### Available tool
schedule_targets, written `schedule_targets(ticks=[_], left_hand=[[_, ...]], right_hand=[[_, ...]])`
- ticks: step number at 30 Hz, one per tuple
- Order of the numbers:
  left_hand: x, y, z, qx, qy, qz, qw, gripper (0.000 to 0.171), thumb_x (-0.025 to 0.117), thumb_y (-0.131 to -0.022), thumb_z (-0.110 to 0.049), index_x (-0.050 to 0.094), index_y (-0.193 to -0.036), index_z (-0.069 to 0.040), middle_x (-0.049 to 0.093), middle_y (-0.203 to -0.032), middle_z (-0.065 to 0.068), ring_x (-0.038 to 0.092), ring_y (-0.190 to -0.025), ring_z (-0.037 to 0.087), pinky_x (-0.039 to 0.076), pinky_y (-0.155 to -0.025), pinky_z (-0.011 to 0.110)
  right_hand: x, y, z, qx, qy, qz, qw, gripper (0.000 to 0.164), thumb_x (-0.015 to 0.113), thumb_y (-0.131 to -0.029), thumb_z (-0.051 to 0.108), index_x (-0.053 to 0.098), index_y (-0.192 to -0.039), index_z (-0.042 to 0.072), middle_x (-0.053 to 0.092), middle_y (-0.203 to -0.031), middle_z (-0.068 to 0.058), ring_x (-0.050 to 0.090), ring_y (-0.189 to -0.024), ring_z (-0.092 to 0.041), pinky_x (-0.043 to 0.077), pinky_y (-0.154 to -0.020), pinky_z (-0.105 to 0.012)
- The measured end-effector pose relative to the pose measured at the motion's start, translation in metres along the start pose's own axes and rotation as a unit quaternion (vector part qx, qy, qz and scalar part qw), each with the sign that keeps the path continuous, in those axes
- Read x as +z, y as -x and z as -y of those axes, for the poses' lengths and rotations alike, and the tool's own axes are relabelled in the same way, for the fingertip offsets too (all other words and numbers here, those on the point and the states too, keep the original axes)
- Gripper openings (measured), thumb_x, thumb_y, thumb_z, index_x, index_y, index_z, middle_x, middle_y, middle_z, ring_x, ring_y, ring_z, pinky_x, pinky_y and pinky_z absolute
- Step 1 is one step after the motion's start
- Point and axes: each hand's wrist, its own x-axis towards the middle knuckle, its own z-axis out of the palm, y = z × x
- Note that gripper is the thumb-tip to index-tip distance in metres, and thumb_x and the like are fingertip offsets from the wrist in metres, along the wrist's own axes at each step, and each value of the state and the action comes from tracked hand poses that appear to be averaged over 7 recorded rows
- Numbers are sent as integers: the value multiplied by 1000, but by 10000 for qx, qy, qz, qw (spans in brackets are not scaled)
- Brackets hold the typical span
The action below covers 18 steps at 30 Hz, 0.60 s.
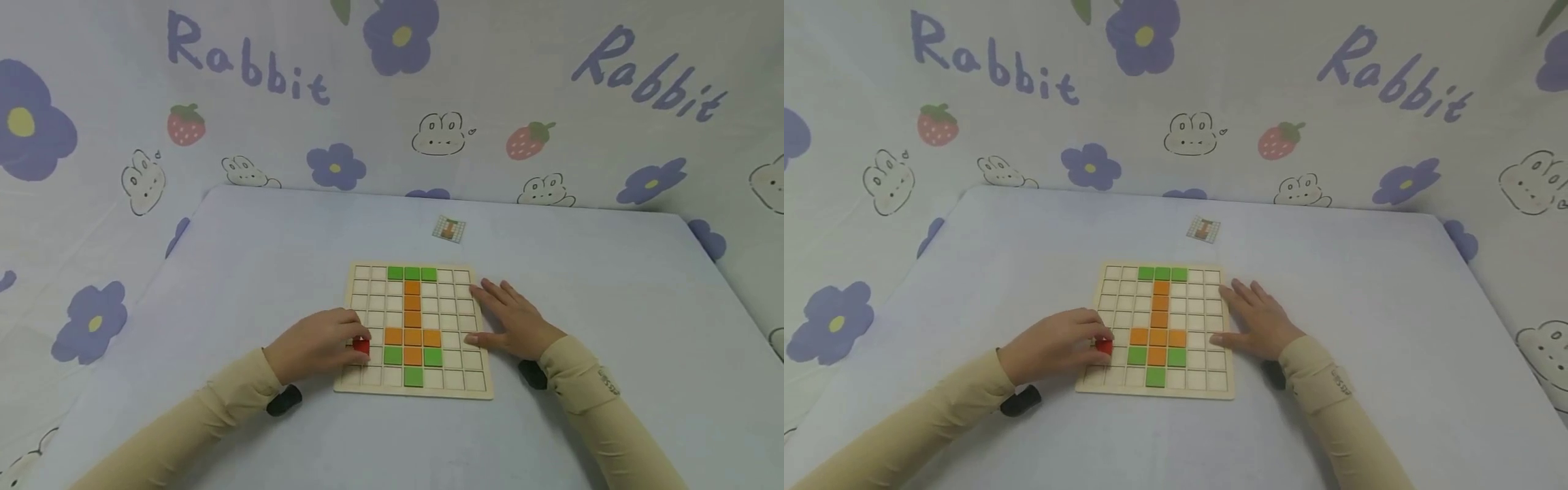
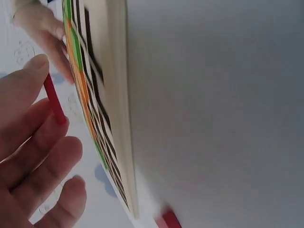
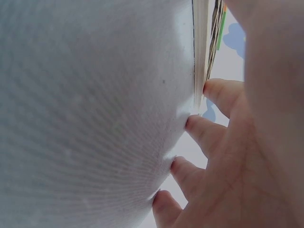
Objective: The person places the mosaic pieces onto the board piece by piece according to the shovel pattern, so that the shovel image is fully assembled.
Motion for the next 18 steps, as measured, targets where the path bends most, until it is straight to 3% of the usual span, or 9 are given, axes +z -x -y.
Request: schedule_targets(ticks=[3, 8, 13, 18], left_hand=[[9, -7, -7, 320, -31, 53, 9995, 24, 77, -81, -29, 71, -95, -10, 61, -86, -2, 54, -77, 9, 48, -72, 19], [20, -15, -15, 725, 328, 67, 9968, 19, 75, -83, -25, 70, -95, -10, 59, -84, -1, 51, -75, 9, 45, -70, 17], [25, -19, -20, 881, 471, 57, 9950, 19, 76, -83, -25, 69, -94, -11, 58, -84, -2, 49, -75, 9, 43, -70, 17], [24, -23, -25, 855, 400, 308, 9951, 19, 75, -84, -25, 71, -95, -11, 60, -89, -1, 52, -80, 10, 45, -73, 18]], right_hand=[[0, -1, -2, 14, 4, 21, 10000, 95, 64, -83, 60, 24, -152, 10, 16, -158, -20, 6, -143, -48, 11, -113, -61], [0, -2, -4, 18, 37, 48, 10000, 95, 64, -83, 60, 24, -152, 10, 15, -158, -20, 6, -143, -47, 10, -114, -61], [1, -2, -4, 1, 22, 57, 10000, 95, 64, -83, 59, 24, -153, 10, 15, -158, -20, 5, -144, -47, 9, -114, -60], [0, -3, -5, 5, 36, 50, 10000, 95, 63, -82, 61, 24, -153, 10, 15, -158, -19, 6, -144, -47, 10, -114, -60]])
